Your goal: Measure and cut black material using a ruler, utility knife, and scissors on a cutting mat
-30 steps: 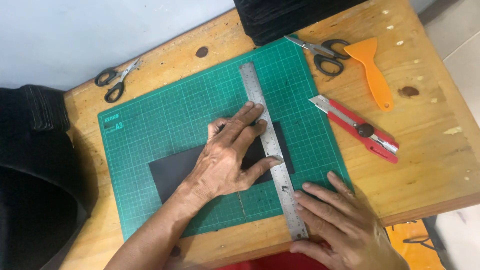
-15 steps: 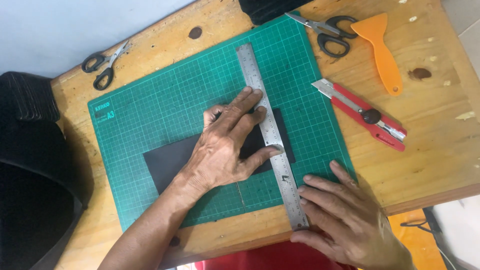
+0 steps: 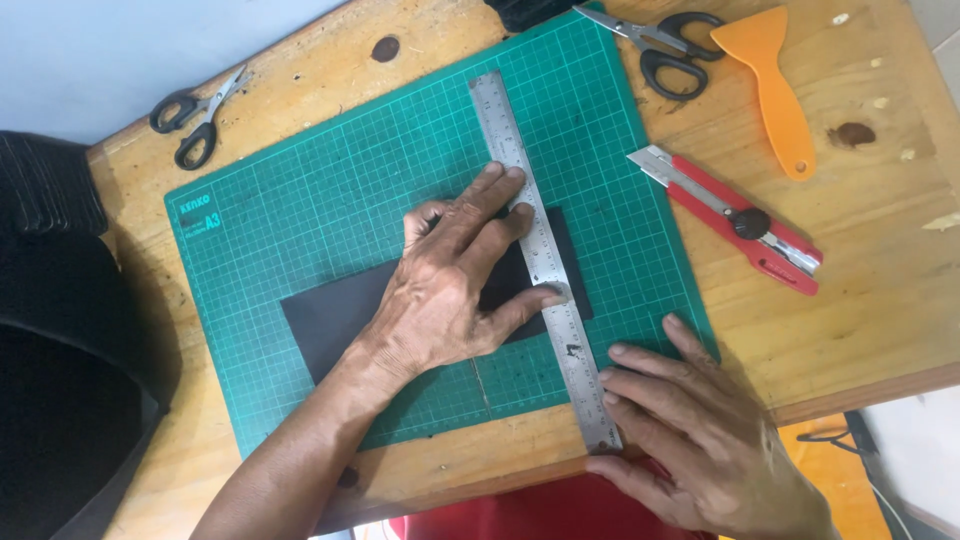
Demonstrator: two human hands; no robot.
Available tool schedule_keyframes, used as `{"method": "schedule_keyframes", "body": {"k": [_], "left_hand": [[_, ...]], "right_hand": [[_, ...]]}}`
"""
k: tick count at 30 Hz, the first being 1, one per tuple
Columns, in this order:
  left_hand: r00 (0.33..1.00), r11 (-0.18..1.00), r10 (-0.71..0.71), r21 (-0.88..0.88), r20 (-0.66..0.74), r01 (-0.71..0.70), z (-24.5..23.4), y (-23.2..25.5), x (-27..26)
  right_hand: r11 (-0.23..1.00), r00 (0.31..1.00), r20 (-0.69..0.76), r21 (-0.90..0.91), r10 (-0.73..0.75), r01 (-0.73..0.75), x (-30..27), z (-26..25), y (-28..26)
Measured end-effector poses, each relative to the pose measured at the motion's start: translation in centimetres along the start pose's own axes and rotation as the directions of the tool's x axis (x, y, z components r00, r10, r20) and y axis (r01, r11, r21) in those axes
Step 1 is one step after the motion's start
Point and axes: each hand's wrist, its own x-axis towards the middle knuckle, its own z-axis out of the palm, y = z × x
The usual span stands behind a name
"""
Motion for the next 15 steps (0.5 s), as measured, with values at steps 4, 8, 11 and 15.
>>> {"method": "schedule_keyframes", "body": {"k": [4,8,11,15], "left_hand": [[1.000,1.000,0.001,0.001,-0.004,-0.001,0.04,-0.02,-0.02],[1.000,1.000,-0.004,0.000,-0.007,0.004,0.12,-0.07,-0.07],[1.000,1.000,-0.001,0.006,0.001,0.001,0.17,-0.18,-0.10],[1.000,1.000,0.000,0.002,0.000,0.000,0.24,-0.19,-0.09]], "right_hand": [[1.000,1.000,0.003,0.001,0.000,0.000,0.13,-0.12,-0.01],[1.000,1.000,0.025,0.003,0.004,-0.004,-0.20,0.04,0.11],[1.000,1.000,0.022,0.011,0.017,-0.017,-0.08,-0.04,0.02],[1.000,1.000,0.022,0.016,0.016,-0.016,0.12,-0.17,-0.02]]}}
